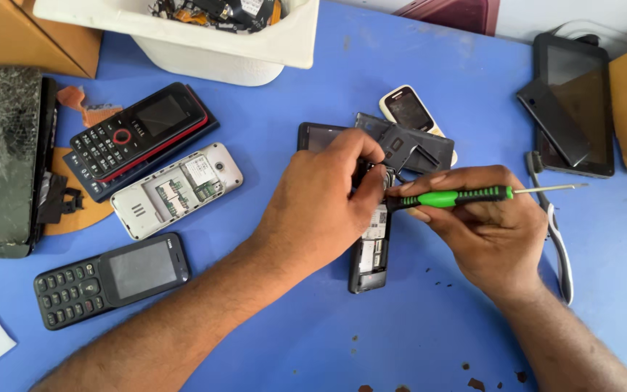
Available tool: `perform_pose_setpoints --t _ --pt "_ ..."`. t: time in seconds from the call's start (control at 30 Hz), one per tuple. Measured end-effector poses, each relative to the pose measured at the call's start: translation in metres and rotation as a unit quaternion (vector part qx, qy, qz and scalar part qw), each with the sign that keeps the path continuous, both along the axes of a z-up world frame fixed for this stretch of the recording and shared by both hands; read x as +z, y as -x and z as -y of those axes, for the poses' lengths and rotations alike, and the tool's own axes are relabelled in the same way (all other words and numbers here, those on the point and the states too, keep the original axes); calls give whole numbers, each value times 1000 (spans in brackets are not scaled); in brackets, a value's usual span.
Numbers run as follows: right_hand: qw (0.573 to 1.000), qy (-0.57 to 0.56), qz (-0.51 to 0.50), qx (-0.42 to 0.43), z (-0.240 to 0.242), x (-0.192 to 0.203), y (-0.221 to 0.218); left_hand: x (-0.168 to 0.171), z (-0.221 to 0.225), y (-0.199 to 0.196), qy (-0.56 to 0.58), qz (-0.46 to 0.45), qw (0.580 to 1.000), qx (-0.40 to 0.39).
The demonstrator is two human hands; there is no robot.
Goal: The person uses a screwdriver to remove screws from the back of a mobile phone, then pries off the back cover to expose the internal components. The person continues to unscrew and separate parts of the phone while other disassembled phones and tools are visible on the table.
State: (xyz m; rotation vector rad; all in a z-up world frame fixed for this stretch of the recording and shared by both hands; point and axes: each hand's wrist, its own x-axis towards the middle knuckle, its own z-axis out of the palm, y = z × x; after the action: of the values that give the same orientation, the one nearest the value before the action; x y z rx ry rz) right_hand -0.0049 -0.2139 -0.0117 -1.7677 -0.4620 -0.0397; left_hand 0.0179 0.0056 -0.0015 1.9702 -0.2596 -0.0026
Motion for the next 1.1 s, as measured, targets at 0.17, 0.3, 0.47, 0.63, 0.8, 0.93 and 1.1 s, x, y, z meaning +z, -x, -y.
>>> perform_pose_setpoints --t 0.17,0.3,0.47,0.63,0.8,0.93,1.1 --pt "999 36 27 -8 -3 -4 2 -4 1 1 -2 36 999 -3" --pt "998 55 35 -24 -2 -8 2 -1 1 2 -11 11 1000 -9" --pt "999 24 15 -18 -1 -12 -2 5 0 2 -12 -18 1000 -12" --pt "1000 30 7 -7 2 -15 -3 4 0 3 -27 -52 998 -26" --pt "1000 16 1 14 1 -12 -4 -1 2 3 -27 -16 999 -22" --pt "1000 7 -26 8 1 -11 -5 -4 1 2 -25 14 1000 -10" --pt "1000 17 -20 -15 4 -10 -6 0 0 1 -36 -15 999 -21"
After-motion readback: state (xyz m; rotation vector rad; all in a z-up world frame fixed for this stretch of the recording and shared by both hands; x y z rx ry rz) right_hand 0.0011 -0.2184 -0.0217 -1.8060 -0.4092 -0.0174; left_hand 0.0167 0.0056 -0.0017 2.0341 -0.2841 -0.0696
